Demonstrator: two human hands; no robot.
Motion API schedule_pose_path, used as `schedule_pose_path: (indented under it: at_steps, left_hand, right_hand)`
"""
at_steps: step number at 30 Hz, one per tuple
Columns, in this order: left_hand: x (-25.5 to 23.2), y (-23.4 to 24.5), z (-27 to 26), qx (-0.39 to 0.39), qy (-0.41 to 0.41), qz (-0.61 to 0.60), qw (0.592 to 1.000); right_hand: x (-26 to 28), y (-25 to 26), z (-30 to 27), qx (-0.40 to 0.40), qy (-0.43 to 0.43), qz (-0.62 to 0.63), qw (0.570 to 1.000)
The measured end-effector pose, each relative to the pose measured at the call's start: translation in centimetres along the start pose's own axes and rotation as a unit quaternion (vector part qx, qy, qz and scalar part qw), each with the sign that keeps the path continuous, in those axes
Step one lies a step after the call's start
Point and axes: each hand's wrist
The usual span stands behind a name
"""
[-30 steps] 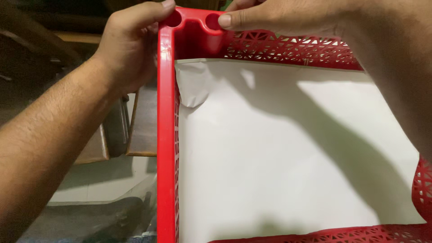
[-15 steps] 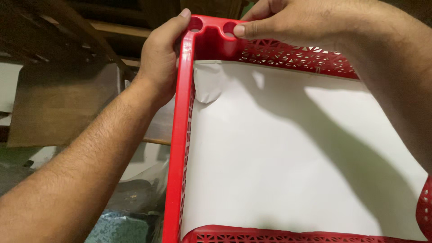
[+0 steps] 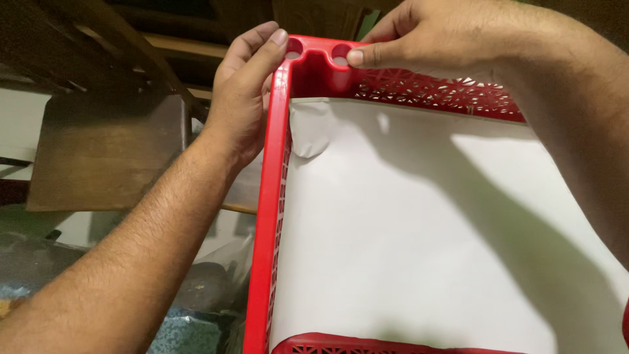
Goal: The person assembles a stack of red and white plastic baskets by placing white sheets inside them and securing the corners. They repeatedly adjust the basket edges and stack them on a wooden chair.
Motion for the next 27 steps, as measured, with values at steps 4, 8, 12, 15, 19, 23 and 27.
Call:
schedule_pose_path:
  at_steps: [4,8,12,15,19,23,27]
  left_hand:
    - [-0.2,0.4,0.1,0.020,0.015,-0.017,1.000]
    - [-0.2,0.8,0.5,0.015,0.025,-0.015,0.999]
    - [0.0,1.0,0.6,0.015,0.030,-0.017,0.999]
    - [0.1,0.9,0.4,0.039,0.027,-0.031,0.998]
    - [-0.1,0.2,0.0,0.009,0.043,-0.045,0.998]
    - [-0.2,-0.2,0.3,-0.023,0.035,-0.027,0.999]
    - [0.2,-0.5,0.6,-0.050,0.005,-0.026,0.998]
  right_hand:
    - [-0.5,0.2,0.4,0.015,0.000,0.016,1.000]
    - [-1.1,0.2,0.7,0.012,0.015,0.029,0.999]
    - [-1.1,0.1,0.8,0.025,0.035,0.072,0.996]
    - [-1.0,-0.1,0.8,0.028,0.022,0.061,0.998]
    - [-0.9,-0.2,0.9,0.020,-0.006,0.035,0.999]
    - [-1.1,-0.3,1.5,0.018,-0.001,0.024,1.000]
    - [-1.7,-0.4,1.5,0.002,0.011,0.048,0.999]
Point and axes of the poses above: each hand's wrist, its own z-axis towards the middle knuckle, its own y-axis out of the back of the hand, x = y × z, and after that the axes turned 14 degrees about y, right-handed
